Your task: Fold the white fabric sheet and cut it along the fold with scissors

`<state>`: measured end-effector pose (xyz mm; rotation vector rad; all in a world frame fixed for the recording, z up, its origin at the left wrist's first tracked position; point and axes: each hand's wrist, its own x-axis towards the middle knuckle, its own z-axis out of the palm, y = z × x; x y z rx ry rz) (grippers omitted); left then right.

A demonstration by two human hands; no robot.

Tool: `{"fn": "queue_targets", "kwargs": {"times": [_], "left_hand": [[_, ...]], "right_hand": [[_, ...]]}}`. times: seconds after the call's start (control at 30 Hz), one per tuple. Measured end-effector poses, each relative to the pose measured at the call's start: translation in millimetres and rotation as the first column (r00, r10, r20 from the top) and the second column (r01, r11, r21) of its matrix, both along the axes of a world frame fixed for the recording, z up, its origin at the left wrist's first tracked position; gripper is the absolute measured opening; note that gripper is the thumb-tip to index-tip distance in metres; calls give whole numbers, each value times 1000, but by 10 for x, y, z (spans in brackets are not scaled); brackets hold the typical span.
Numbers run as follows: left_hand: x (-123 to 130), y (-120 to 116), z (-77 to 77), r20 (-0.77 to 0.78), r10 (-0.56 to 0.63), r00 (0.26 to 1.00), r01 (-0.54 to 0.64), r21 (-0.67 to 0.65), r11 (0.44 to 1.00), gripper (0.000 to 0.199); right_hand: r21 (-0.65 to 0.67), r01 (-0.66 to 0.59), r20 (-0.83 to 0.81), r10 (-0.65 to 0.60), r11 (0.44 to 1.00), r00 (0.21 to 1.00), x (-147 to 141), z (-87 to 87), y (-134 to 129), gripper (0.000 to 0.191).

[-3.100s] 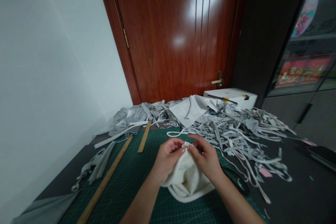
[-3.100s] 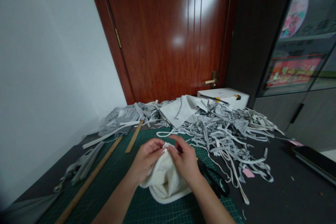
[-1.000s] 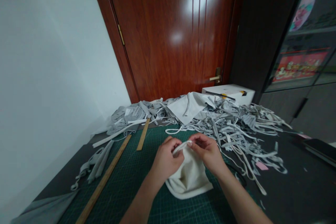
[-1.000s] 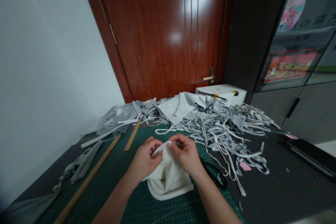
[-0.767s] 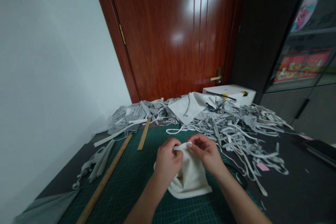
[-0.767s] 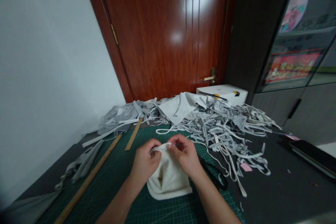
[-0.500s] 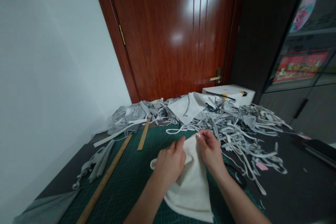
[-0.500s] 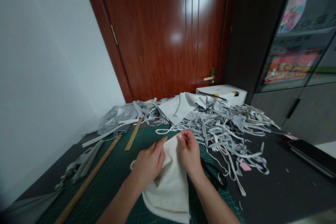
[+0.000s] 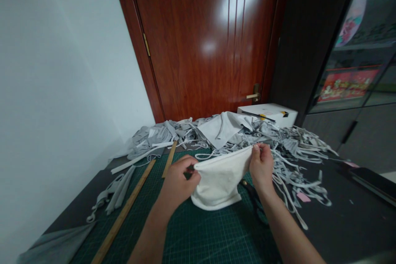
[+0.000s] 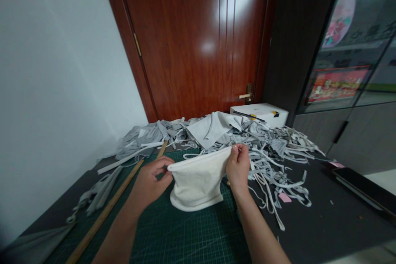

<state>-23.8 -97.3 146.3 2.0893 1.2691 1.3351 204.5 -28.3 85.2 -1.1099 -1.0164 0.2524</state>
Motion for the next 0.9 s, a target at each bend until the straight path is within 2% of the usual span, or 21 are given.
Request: {"fn": "queue_targets", "kwargs": {"times": [0.1, 0.23, 0.3, 0.43, 0.57, 0.63, 0.7, 0.8, 0.9], "left_hand": [[115, 10, -21, 313, 21, 949, -8, -45, 999, 11], [290, 82, -159, 659, 114, 743, -16, -154, 988, 15], [358, 117, -255, 726, 179, 664, -97, -154, 983, 17], [412, 151, -432, 750, 228, 620, -238, -96, 966, 27], [375, 158, -468, 793, 257, 552, -294, -103, 950, 37], [348, 143, -428, 777, 254, 576, -291, -96, 952, 38], [317, 110, -371, 721, 218, 658, -238, -76, 968, 40], [250, 51, -292, 610, 141, 780, -114, -84, 990, 48], [153, 11, -250, 522, 45, 852, 35, -143, 989, 59]], "right_hand": [[16, 15, 30, -16, 1000, 999, -97, 39, -32, 18], [40, 25, 49, -27, 999, 998, -204, 79, -81, 17], [44, 29, 55, -31, 999, 998, -226, 84, -88, 18], [39, 26, 74, -29, 999, 997, -245, 70, -72, 18], [47, 7, 108, -12, 999, 994, -270, 69, -81, 17], [53, 2, 119, -8, 999, 993, -284, 84, -105, 16], [63, 1, 129, -9, 998, 992, -290, 108, -129, 17], [82, 6, 156, -19, 997, 988, -267, 150, -142, 17], [69, 11, 181, -23, 998, 983, -209, 195, -128, 17]]}}
